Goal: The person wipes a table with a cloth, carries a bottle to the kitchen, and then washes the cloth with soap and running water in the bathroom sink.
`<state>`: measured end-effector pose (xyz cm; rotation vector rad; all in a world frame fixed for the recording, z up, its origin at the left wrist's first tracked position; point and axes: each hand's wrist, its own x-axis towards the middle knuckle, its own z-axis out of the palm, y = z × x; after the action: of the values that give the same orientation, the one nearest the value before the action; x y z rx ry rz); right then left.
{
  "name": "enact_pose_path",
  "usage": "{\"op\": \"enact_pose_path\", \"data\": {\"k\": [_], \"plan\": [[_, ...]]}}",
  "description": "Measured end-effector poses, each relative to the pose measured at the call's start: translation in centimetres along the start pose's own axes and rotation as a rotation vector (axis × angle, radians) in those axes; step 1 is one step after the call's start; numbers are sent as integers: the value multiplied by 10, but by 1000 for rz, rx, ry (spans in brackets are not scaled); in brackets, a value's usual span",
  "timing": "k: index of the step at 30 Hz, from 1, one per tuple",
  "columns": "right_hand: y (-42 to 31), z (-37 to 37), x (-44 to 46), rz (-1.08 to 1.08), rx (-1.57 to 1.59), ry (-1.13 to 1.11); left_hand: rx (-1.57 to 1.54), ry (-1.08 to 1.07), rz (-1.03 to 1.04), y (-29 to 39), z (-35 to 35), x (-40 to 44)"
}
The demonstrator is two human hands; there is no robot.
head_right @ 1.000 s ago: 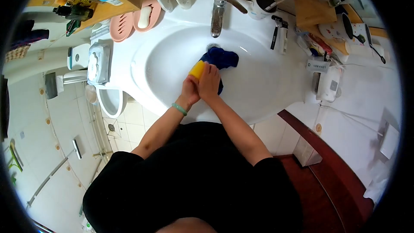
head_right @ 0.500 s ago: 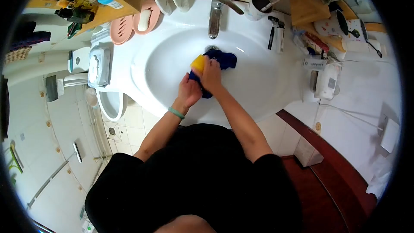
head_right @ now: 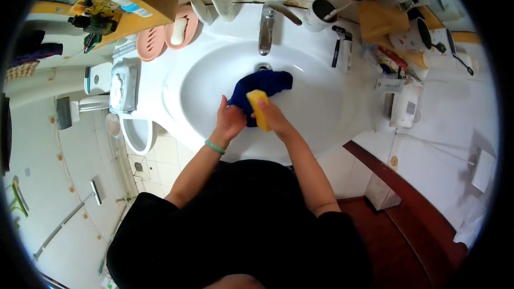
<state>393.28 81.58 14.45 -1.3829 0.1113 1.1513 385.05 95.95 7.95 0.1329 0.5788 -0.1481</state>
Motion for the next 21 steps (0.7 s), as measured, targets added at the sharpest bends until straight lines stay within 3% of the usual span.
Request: {"op": "enact_pose_path", "data": {"k": [1,2,3,5,6,7,11,13,17,21], "plan": [[12,20,-1,-60,-159,73,-216,-400,-218,2,-2,3],[16,18,5,-65,-163,79,12,69,-66,-11,2,9],[17,20,11,-70,-254,36,42,94,-92,-9,10,3],[12,15,14,-3,-344,-4,62,112,-112,-7,7,4],[9,14,15,-3,-344,-4,83,16,-135,-4,-6,8],[9,13,15,51,-271,-52,103,-73,-159,-2,-14,8],[-1,6,0,99,-62,-179,48,-27,-65,6,-34,11],[-5,2,-7,109,-45,-208,368,109,105,7,-37,17],[-23,7,-24,126,-60,-276,377,221,155,6,-9,36],[-21,11,-33,62,-190,-269,127,20,169,-1,-1,58]]}}
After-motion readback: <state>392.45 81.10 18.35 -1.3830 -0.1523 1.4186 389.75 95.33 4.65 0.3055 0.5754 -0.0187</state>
